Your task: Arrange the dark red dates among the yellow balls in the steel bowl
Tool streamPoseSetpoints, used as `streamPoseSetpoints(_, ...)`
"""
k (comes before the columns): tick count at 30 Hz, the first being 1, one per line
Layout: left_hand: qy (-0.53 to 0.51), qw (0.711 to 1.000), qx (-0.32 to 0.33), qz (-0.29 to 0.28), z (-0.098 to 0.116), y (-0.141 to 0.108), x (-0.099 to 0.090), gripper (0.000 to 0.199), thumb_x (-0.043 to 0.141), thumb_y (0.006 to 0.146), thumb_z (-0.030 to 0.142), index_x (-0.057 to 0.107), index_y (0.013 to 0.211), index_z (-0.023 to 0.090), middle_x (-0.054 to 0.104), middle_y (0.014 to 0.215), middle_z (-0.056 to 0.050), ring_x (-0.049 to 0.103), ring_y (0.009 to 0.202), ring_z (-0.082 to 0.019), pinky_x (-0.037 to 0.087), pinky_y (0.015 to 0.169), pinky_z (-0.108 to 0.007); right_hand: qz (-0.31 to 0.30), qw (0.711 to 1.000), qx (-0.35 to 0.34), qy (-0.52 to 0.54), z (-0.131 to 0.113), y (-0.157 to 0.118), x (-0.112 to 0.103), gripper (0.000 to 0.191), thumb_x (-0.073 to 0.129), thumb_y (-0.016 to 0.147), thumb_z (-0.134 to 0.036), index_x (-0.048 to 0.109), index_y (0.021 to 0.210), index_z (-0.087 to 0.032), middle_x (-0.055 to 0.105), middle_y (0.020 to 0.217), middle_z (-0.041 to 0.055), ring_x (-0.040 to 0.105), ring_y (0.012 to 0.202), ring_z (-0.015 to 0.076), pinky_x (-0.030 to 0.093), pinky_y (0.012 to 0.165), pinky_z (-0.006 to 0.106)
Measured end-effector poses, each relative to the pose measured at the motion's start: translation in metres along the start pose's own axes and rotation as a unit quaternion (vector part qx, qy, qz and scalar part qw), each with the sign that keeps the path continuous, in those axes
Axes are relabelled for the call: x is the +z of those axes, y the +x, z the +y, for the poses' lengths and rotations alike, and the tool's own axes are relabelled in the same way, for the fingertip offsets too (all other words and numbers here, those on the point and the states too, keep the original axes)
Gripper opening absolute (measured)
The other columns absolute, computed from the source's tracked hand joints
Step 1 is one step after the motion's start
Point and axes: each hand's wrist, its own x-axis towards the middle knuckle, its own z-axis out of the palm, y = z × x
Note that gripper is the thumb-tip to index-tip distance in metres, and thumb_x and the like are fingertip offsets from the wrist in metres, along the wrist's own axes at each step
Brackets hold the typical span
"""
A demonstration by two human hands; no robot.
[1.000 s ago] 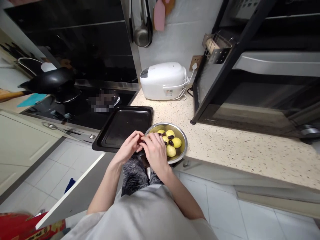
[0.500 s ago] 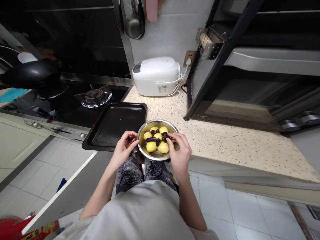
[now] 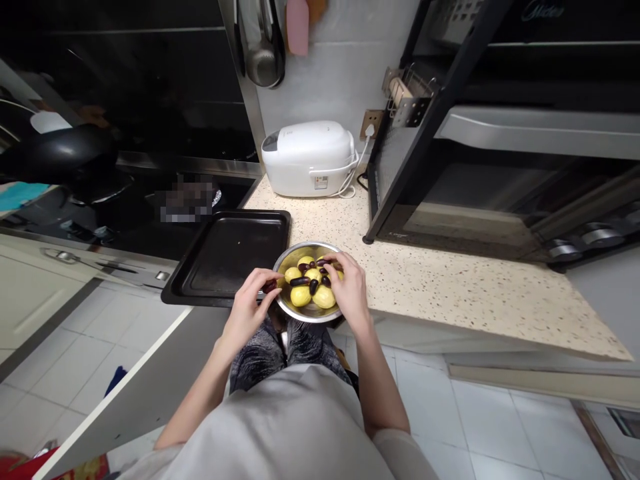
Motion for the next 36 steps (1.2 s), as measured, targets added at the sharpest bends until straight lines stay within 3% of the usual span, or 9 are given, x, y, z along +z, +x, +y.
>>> streamPoseSetpoints(5, -0.004, 1.000, 0.002, -0.005, 0.000, 0.000, -0.001, 0.020, 0.052, 0.104, 0.020, 0.065, 0.119, 0.022, 0.064, 0.115, -0.010, 0.064, 0.107, -0.022, 0.052, 0.099, -0.036, -0.070, 0.998, 0.003, -0.003, 0.009, 0.019, 0.000, 0.016, 0.057, 0.090, -0.023, 0.072, 0.095, -0.022, 0.078, 0.099, 0.0059, 0.072, 0.095, 0.0236, 0.055, 0.092, 0.042)
streamPoseSetpoints(14, 0.002, 1.000, -0.005, -0.003, -0.001, -0.001, 0.001, 0.024, 0.054, 0.103, 0.019, 0.062, 0.124, 0.024, 0.060, 0.118, -0.009, 0.062, 0.112, -0.022, 0.051, 0.101, -0.035, -0.105, 0.994, -0.014, -0.027, 0.016, 0.024, -0.007, 0.018, 0.055, 0.090, -0.021, 0.073, 0.093, -0.022, 0.078, 0.100, 0.0058, 0.070, 0.096, 0.0237, 0.053, 0.092, 0.042)
streamPoseSetpoints(21, -0.022, 1.000, -0.013, -0.012, 0.001, -0.001, 0.004, 0.027, 0.056, 0.103, 0.023, 0.059, 0.130, 0.024, 0.062, 0.116, -0.009, 0.063, 0.106, -0.022, 0.052, 0.097, -0.035, -0.062, 0.993, -0.097, -0.021, -0.015, 0.005, -0.006, 0.014, 0.058, 0.098, -0.024, 0.072, 0.098, -0.025, 0.076, 0.104, 0.0054, 0.068, 0.105, 0.0251, 0.053, 0.097, 0.046)
streamPoseSetpoints(28, -0.089, 0.994, -0.057, -0.014, -0.002, -0.005, 0.008, 0.035, 0.060, 0.102, 0.033, 0.055, 0.136, 0.025, 0.063, 0.120, -0.010, 0.062, 0.111, -0.024, 0.050, 0.100, -0.037, -0.165, 0.966, -0.197, 0.003, -0.042, -0.021, 0.012, 0.020, 0.057, 0.102, -0.022, 0.075, 0.109, -0.027, 0.074, 0.109, 0.0065, 0.066, 0.109, 0.0253, 0.054, 0.100, 0.048)
streamPoseSetpoints(36, -0.232, 0.966, -0.113, -0.037, 0.002, -0.007, 0.010, 0.034, 0.059, 0.103, 0.037, 0.055, 0.133, 0.022, 0.063, 0.129, -0.010, 0.062, 0.118, -0.022, 0.048, 0.105, -0.034, -0.166, 0.959, -0.230, -0.013, -0.040, -0.020, 0.022, 0.017, 0.058, 0.102, -0.018, 0.072, 0.109, -0.024, 0.071, 0.111, 0.0074, 0.062, 0.107, 0.0241, 0.052, 0.100, 0.045)
